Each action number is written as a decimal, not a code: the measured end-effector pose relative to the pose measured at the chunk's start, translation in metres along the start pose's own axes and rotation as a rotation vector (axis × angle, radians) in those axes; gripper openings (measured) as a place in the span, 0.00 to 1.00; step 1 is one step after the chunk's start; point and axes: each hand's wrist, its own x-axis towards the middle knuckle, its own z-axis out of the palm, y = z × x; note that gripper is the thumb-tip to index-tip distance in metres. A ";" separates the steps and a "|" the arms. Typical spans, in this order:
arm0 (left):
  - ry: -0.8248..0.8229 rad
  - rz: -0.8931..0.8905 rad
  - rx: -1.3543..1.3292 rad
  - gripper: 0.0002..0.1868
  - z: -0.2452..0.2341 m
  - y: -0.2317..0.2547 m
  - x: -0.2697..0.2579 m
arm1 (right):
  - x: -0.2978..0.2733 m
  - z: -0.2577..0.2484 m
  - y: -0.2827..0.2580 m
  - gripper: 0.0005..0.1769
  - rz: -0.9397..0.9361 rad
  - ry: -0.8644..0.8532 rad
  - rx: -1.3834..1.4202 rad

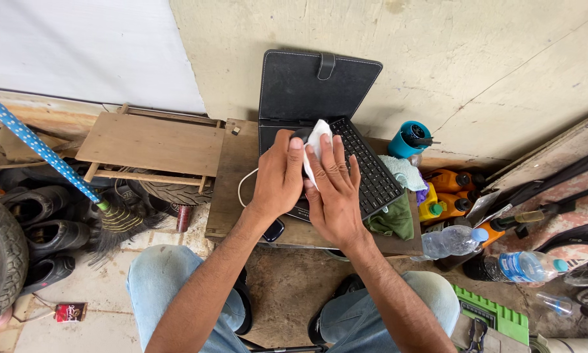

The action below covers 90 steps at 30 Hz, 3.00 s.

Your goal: The person cleans a computer mouse using a toothbrush and a tissue. They first remove the USB receiver from the mouse, then scrub the mouse body with the toothbrush, and finally wipe it down with the tissue.

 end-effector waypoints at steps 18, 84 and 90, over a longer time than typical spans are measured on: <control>-0.351 -0.666 -1.148 0.34 0.005 -0.035 0.005 | 0.022 -0.024 0.053 0.13 0.644 0.453 1.147; -0.086 -0.529 -0.662 0.36 -0.027 -0.010 0.006 | 0.024 -0.039 0.048 0.09 0.778 0.429 1.493; -0.216 -0.503 -0.654 0.28 0.001 0.018 -0.007 | 0.024 -0.028 0.042 0.06 0.431 0.378 0.742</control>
